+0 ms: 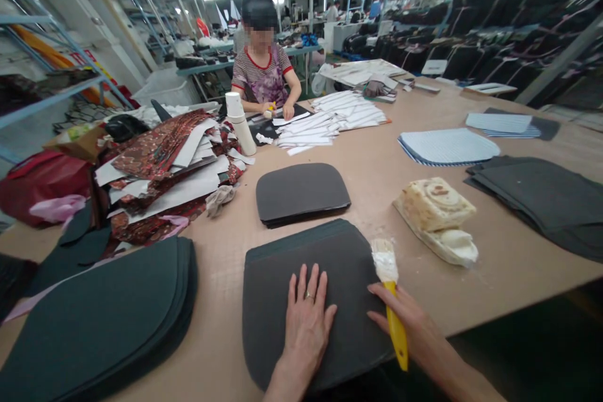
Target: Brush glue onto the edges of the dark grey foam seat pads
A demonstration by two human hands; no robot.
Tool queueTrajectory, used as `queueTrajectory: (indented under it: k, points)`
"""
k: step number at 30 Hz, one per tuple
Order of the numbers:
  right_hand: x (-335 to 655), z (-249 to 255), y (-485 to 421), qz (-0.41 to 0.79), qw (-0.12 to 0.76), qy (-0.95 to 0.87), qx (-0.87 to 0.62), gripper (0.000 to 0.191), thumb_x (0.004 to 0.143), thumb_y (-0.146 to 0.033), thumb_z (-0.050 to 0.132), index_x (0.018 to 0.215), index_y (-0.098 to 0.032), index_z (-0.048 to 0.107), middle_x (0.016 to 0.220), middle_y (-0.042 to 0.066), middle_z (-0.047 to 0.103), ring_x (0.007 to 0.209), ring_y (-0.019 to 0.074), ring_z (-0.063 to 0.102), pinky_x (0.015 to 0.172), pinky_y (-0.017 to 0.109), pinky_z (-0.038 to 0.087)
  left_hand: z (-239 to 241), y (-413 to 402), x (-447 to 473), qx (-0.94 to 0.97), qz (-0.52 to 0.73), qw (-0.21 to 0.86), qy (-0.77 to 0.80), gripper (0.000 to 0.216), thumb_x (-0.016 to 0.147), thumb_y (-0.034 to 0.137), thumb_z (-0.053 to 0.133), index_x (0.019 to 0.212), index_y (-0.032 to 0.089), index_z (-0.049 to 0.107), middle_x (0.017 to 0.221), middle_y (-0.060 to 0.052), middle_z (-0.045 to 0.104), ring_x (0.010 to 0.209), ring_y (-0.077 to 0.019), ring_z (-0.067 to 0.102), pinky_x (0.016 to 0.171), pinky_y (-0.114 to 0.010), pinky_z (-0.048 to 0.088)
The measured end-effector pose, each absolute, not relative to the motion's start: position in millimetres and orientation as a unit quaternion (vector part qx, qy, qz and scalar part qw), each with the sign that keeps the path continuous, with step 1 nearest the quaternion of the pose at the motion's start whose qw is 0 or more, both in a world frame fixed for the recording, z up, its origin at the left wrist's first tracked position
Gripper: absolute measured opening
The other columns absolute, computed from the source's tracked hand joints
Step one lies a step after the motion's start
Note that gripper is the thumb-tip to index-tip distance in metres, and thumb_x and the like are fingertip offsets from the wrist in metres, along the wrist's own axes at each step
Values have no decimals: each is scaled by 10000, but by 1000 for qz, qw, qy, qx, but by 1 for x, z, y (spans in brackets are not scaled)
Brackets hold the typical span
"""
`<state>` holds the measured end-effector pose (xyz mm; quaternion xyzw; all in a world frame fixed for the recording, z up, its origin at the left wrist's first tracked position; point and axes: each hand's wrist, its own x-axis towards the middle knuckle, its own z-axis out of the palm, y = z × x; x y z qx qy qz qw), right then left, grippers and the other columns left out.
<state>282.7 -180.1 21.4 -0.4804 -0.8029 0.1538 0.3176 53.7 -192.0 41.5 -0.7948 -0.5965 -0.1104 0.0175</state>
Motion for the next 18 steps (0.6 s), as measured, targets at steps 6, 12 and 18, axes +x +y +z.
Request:
queueTrajectory:
  k: [6,12,18]
  points:
    - [233,36,-155,210,360,-785,-459,186,879,-151,462,1015,-236,557,1190,114,594,1109,231,573,862,383,549,40,-190,57,-797,-80,79,-593,547,825,249,478,1364,220,389,1439,-58,392,1313,-285,365,996,-467,441]
    - [197,33,-116,259,317,-805,-429,215,847,-53,433,939,-206,554,1202,114,596,1176,234,517,918,397,510,32,-181,54,-815,-58,130,-562,652,719,198,487,1365,197,396,1387,-88,462,1293,-315,375,968,-481,407]
    - [227,13,-104,156,325,-802,-476,157,880,-122,457,993,-193,540,1259,146,558,1184,278,507,885,473,513,39,-182,56,-809,-39,111,-576,559,807,280,501,1354,217,408,1410,-79,434,1312,-297,345,996,-455,359]
